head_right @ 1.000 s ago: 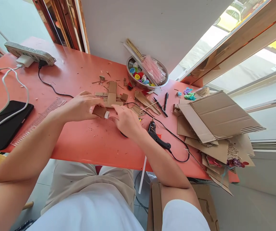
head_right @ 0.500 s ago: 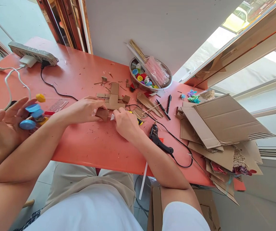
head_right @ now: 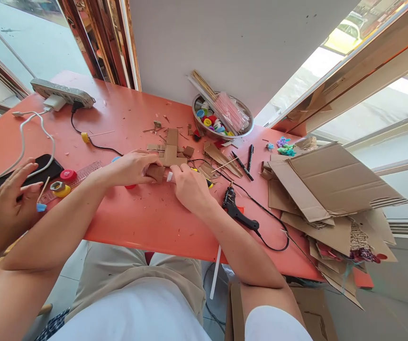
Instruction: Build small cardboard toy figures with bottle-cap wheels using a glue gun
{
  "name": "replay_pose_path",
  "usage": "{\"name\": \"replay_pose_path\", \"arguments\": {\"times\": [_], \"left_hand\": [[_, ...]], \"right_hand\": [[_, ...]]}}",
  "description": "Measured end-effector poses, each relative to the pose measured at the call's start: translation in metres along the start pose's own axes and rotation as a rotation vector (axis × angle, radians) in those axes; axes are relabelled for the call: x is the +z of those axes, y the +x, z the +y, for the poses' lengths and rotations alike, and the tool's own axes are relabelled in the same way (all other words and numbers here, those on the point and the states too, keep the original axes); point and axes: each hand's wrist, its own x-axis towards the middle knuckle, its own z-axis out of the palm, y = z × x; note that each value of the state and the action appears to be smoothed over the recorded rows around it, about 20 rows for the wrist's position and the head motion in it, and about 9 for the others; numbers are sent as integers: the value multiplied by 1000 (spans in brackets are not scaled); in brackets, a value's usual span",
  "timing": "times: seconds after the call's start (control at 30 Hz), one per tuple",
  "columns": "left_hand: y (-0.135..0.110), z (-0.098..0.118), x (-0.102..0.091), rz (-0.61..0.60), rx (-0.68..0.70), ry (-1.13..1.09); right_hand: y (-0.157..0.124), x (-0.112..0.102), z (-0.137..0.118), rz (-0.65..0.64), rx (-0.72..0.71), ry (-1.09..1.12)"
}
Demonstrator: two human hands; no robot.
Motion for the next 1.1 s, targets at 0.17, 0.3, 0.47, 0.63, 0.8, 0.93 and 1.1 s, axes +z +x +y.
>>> {"name": "replay_pose_path", "arguments": {"times": [0.17,0.3,0.47,0.63,0.8,0.93,1.1], "left_hand": [[0,-3,1,10,9,-6],[-1,-2,-2,-8,-6,-26],[-2,1,-5,-5,-29,-40],[-2,2,-7,-53,-86,-52],[-2,-5,-4,-30,-35,-88],[-2,-7,-2,-17,-18,-88],[-2,-2,-5,-48,-65,-50]], "right_hand": [[4,1,-1,20,-28,-32],[5,2,2,41,-36,-32],[6,4,4,49,-55,-7],[5,7,7,73,-75,45],[3,11,11,127,-108,119],[6,18,16,204,-152,173],[9,24,20,287,-196,224]]}}
